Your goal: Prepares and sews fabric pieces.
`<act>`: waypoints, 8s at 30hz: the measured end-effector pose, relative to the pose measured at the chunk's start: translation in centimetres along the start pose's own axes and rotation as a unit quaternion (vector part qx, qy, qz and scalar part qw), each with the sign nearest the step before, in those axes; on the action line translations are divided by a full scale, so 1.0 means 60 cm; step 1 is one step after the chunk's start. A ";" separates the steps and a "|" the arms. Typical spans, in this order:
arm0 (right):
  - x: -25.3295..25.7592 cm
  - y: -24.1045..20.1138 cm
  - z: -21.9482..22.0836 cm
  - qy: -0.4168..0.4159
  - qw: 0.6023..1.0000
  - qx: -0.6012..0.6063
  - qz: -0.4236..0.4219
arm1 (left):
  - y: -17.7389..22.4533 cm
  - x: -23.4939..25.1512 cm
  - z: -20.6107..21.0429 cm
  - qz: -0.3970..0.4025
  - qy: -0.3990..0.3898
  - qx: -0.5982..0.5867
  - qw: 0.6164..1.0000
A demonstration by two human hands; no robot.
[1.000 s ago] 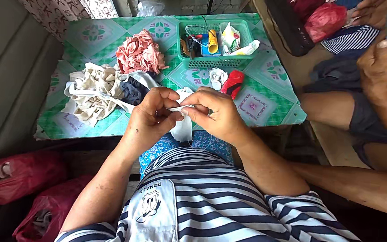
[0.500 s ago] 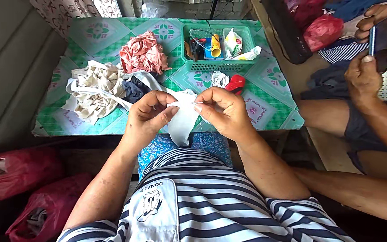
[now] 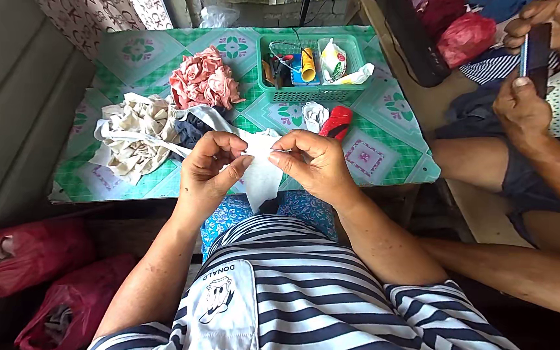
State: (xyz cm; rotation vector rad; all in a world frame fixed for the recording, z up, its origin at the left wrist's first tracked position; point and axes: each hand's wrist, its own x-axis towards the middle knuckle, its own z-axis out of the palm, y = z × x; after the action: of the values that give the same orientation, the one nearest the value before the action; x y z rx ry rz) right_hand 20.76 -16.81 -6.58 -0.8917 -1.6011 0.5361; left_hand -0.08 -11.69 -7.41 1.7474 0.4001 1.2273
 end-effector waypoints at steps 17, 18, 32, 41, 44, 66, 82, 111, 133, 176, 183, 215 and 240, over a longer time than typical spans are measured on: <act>-0.006 -0.010 0.012 0.014 1.000 0.006 0.019 | -0.005 -0.018 0.012 0.090 0.021 0.126 0.988; -0.006 -0.010 0.012 0.015 1.000 0.007 0.017 | -0.007 -0.019 0.012 0.099 0.018 0.129 0.986; -0.007 -0.007 0.019 0.011 1.000 -0.008 0.003 | -0.001 -0.014 0.022 0.070 0.014 0.069 0.995; -0.008 -0.006 0.019 -0.013 1.000 -0.013 0.015 | 0.000 -0.009 0.021 0.072 0.004 0.065 0.995; -0.008 -0.006 0.018 -0.017 1.000 -0.017 0.015 | 0.001 -0.007 0.021 0.075 0.001 0.070 0.995; -0.009 -0.001 0.012 -0.057 0.998 0.006 -0.005 | 0.008 0.008 -0.004 0.053 -0.070 0.132 0.987; -0.012 -0.007 0.006 -0.076 0.997 -0.010 0.003 | 0.016 -0.002 -0.007 0.017 -0.070 0.169 0.983; 0.000 -0.045 -0.014 -0.008 0.973 -0.217 -0.082 | 0.010 0.003 0.010 -0.096 0.039 -0.163 0.981; -0.003 -0.059 0.001 -0.012 0.947 -0.302 -0.112 | 0.022 -0.002 0.008 -0.111 0.007 -0.167 0.980; -0.001 -0.041 -0.012 -0.029 0.983 -0.166 -0.077 | 0.026 0.005 0.011 -0.130 -0.004 -0.166 0.977; -0.004 -0.051 -0.006 -0.021 0.962 -0.248 -0.110 | 0.027 0.003 0.012 -0.117 -0.008 -0.137 0.984; -0.004 -0.044 -0.011 -0.028 0.993 -0.093 -0.062 | 0.032 0.000 0.014 -0.129 -0.030 -0.120 0.984; -0.009 -0.055 -0.005 -0.016 0.942 -0.307 -0.133 | 0.025 0.001 0.022 -0.014 -0.008 0.031 0.999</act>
State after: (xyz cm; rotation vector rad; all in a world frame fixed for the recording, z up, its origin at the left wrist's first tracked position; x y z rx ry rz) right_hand 20.25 -19.23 -4.35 -1.0951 -1.9190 -0.1615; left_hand 0.71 -13.08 -6.24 1.7964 0.4558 1.1913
